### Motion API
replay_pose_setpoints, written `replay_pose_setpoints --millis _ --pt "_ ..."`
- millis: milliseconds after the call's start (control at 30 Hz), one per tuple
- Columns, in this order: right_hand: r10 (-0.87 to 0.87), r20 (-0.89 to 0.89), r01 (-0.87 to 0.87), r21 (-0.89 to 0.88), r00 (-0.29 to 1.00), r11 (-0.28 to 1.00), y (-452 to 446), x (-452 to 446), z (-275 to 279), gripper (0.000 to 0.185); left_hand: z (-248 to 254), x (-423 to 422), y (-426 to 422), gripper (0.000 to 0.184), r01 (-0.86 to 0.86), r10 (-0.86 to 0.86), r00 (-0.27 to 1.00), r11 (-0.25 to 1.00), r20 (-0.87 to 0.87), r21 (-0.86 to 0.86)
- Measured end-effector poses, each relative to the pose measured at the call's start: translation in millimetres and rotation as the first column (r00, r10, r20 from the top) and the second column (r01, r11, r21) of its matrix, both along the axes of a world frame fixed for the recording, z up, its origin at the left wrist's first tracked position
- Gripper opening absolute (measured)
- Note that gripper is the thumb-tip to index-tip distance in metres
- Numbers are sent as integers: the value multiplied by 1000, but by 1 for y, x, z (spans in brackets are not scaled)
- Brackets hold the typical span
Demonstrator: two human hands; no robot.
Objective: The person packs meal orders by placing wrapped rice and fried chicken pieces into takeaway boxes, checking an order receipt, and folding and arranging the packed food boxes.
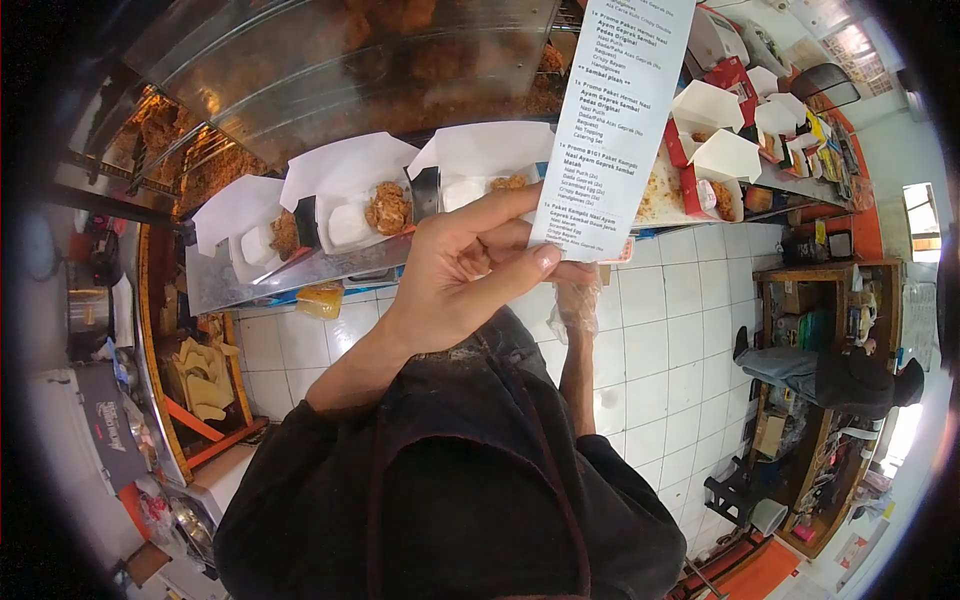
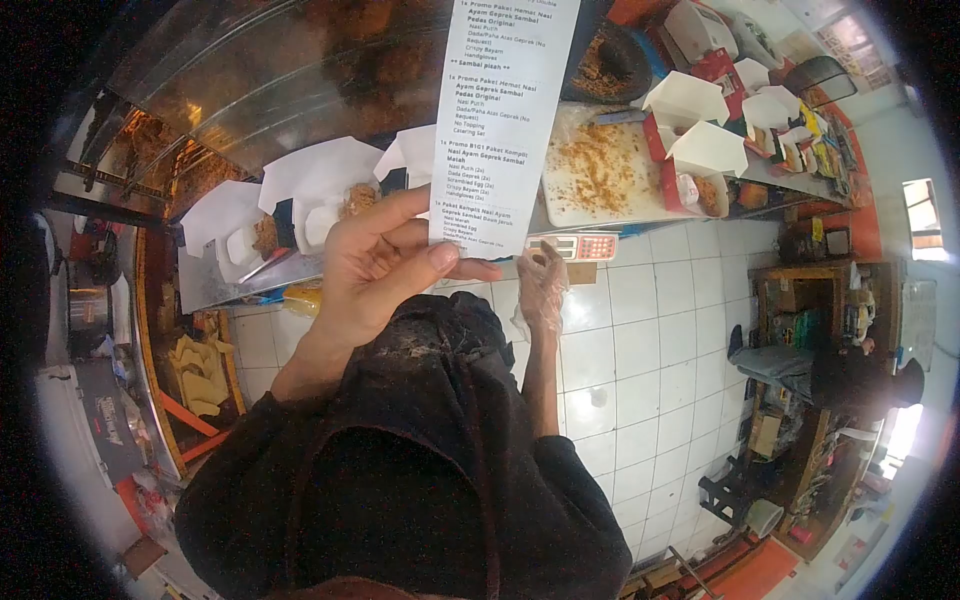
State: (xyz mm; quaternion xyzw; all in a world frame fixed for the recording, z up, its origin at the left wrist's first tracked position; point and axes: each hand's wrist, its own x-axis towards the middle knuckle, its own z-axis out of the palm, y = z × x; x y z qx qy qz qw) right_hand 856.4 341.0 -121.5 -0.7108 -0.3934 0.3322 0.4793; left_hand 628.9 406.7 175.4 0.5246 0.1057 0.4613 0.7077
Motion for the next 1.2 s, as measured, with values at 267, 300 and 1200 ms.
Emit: replay_pose_setpoints --millis 267,300,1200 --pt "-13 -26 13 -15 1000 1000 -3 1 1 62 0 -3 -1 45 4 -4 998 1000 -55 9" --pt "-2 -20 2 -24 1000 1000 -3 1 1 62 0 -3 -2 45 4 -4 999 1000 -49 -4" --pt "15 62 -10 -72 998 997 -4 8 -16 59 -1 -4 -2 45 13 -12 999 999 -35 33"
